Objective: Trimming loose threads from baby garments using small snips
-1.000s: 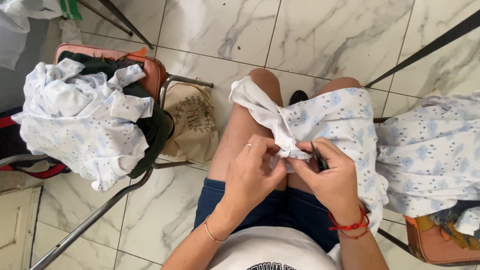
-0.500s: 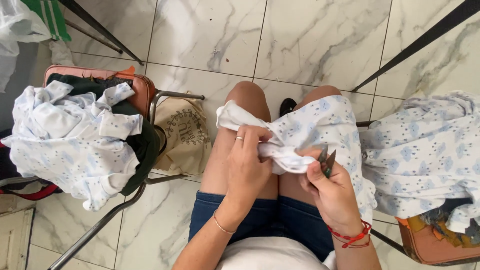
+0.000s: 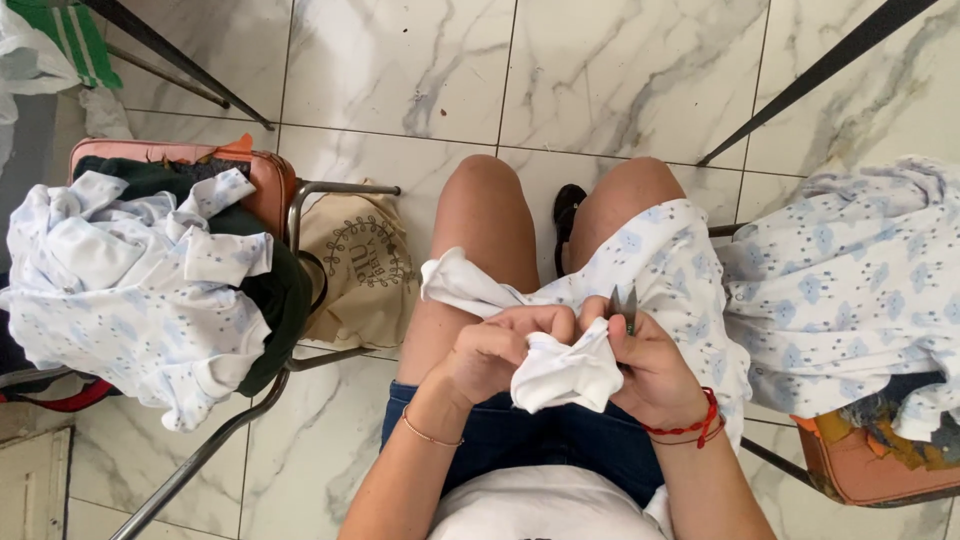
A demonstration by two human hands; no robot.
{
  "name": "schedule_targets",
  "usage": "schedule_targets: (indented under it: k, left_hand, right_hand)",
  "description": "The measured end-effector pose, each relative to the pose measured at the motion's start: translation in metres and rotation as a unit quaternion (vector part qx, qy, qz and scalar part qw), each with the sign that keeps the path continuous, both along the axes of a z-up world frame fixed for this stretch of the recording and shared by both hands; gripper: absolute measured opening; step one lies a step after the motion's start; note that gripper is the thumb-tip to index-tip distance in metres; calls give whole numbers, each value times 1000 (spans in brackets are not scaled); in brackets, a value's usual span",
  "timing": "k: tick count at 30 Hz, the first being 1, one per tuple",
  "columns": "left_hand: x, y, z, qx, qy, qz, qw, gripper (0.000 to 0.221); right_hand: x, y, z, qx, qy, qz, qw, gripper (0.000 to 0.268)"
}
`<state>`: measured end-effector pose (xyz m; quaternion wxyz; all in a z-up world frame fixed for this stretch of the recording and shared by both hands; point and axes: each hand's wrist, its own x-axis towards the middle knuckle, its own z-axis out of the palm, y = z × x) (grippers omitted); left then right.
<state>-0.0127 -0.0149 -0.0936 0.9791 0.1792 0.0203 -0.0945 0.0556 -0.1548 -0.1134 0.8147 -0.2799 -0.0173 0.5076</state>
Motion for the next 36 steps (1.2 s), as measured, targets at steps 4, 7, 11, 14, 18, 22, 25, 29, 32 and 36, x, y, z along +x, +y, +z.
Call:
schedule_targets:
  k: [4,7,11,14,18,22,25,29,32,36]
  left_hand:
    - [0,10,35,126,-3,-7,992,22]
    - [-6,11,44,309,7,-6,951,15]
    - [-5,10,45,384,8,15,923,18]
    - [-9,1,44,396,28,43,917,18]
    - [-2,-11,71,549,37,108,828,26]
    - [5,-35,58,638,18,202,743,27]
    - [10,-43,53,715,-72,247,650,17]
    - [11,-46,51,761,-102,269,582,12]
    - [12,-47,51,772,-118,262,567,13]
    - [11,-47,49,767,-112,256,578,18]
  right_hand:
    - [9,-1,19,30,-65,12,997,32]
    - [10,-2,17,44,-84,46,994,34]
    - [14,8,36,-86,-177,-29,980,25]
    - [16,5,57,-313,-375,-100,867,15]
    - [11,-13,93,-415,-493,-165,746,25]
    - [8,-27,110,-439,-509,-145,726,36]
    - [4,-30,108,-450,-534,-126,705,25]
    - [1,-33,100,-439,-597,-150,654,17]
    - [0,-35,99,-416,-641,-169,623,8]
    - [-1,-41,91,-400,-500,-214,738,15]
